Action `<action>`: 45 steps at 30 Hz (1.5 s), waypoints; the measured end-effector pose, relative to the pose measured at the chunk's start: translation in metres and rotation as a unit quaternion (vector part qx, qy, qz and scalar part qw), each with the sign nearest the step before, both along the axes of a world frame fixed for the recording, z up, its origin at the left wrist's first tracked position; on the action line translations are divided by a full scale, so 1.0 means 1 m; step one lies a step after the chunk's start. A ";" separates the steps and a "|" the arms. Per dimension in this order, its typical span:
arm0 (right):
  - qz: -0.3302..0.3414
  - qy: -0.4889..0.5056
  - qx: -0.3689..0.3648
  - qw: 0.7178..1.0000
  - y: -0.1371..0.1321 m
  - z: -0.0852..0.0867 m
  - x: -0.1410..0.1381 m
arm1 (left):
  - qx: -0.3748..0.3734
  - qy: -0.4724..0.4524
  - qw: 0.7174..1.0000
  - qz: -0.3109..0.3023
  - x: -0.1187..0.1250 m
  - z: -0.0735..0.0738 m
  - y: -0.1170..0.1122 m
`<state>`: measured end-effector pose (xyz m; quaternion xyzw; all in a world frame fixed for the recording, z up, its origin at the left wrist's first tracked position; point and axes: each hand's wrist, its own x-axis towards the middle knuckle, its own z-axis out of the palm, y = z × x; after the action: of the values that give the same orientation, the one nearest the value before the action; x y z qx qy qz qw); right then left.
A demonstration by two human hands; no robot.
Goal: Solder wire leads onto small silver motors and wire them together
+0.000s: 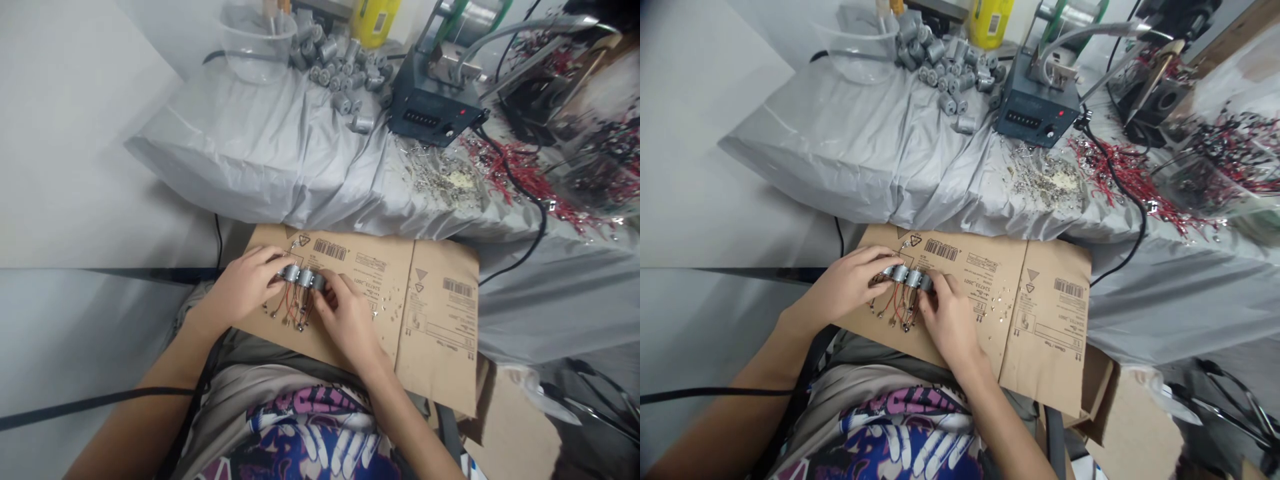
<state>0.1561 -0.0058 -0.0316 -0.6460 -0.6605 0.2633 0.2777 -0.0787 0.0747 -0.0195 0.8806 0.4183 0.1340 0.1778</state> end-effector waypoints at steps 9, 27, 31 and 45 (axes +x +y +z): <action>0.001 0.000 -0.003 1.000 0.000 0.004 0.000 | 0.000 -0.032 0.999 0.012 0.001 -0.002 -0.003; 0.002 -0.002 -0.002 1.000 0.000 0.004 0.000 | -0.019 -0.051 0.998 0.028 -0.003 -0.006 -0.005; 0.002 -0.002 -0.004 1.000 0.000 0.004 0.000 | -0.004 -0.049 0.998 0.025 -0.001 -0.002 -0.008; -0.009 -0.006 -0.004 1.000 -0.002 0.005 -0.003 | 0.025 -0.058 0.998 0.011 0.007 -0.004 -0.012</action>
<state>0.1535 -0.0082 -0.0267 -0.6545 -0.6551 0.2601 0.2734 -0.0716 0.0627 -0.0238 0.8706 0.4138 0.1977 0.1783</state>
